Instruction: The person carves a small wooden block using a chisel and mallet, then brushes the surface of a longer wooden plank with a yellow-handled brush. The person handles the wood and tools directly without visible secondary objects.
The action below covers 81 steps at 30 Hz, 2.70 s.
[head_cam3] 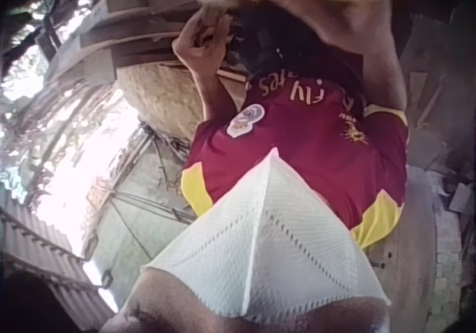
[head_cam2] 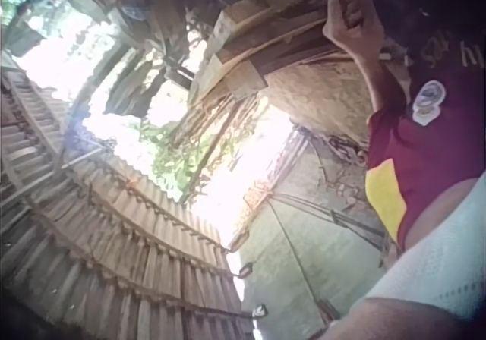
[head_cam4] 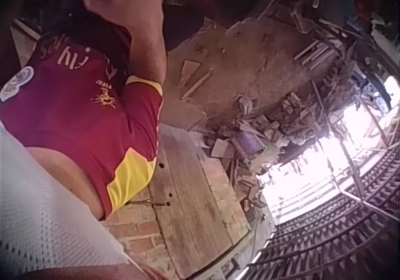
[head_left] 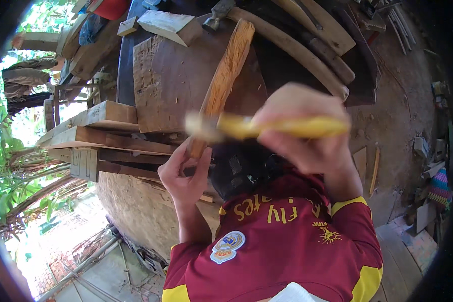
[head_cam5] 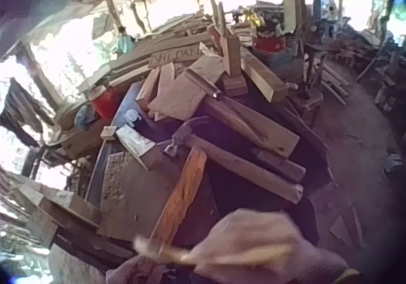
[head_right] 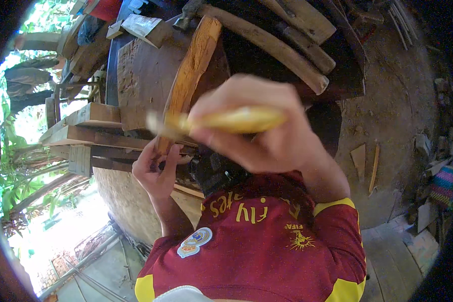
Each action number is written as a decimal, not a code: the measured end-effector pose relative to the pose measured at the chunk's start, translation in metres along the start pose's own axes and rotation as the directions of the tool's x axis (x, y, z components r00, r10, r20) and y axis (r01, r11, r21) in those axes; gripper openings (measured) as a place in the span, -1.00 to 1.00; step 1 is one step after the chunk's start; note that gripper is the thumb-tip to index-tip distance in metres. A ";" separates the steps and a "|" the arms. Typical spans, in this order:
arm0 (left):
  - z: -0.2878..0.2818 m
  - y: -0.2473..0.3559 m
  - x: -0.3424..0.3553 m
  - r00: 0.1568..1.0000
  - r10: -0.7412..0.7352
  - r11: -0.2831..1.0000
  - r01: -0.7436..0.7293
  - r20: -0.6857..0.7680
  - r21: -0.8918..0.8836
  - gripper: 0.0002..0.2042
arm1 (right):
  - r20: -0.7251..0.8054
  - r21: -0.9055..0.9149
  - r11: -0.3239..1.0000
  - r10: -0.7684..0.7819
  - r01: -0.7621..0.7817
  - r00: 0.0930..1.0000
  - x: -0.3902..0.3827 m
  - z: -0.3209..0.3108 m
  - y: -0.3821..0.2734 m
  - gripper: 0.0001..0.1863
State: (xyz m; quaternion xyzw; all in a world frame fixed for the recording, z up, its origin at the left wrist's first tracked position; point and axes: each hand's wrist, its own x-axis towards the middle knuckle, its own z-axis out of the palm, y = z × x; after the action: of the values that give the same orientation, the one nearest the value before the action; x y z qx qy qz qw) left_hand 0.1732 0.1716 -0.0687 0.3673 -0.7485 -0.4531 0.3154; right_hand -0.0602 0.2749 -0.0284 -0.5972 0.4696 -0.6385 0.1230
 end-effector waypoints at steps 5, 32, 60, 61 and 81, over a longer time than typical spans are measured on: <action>0.001 0.003 0.001 1.000 0.007 1.000 -0.007 0.009 0.017 -0.69 | -0.371 -0.450 0.884 -0.056 -0.127 0.927 0.002 -0.009 0.029 -0.88; -0.008 -0.020 0.007 0.861 -0.283 0.694 0.488 0.423 -0.529 -0.70 | 0.179 0.041 0.980 0.186 -0.197 0.966 -0.006 -0.008 -0.004 -0.88; -0.001 -0.012 0.011 0.939 0.320 0.914 -0.341 0.125 0.221 -0.40 | -0.213 -0.313 0.942 0.057 -0.123 0.975 -0.019 -0.014 0.019 -0.81; -0.002 -0.014 0.010 0.944 0.312 0.924 -0.327 0.107 0.196 -0.42 | -0.188 -0.304 0.949 0.030 -0.087 0.982 -0.018 -0.013 0.016 -0.82; -0.023 -0.034 0.002 0.787 -0.257 0.350 0.617 0.561 -0.705 -0.46 | -0.257 -0.045 0.976 0.194 -0.212 0.947 -0.004 0.003 0.018 -0.88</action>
State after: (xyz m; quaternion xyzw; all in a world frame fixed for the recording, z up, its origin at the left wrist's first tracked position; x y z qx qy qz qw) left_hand 0.2003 0.1489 -0.0906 0.2588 -0.3297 -0.8901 0.1788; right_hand -0.0636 0.2669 -0.0448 -0.4641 0.5632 -0.6754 0.1060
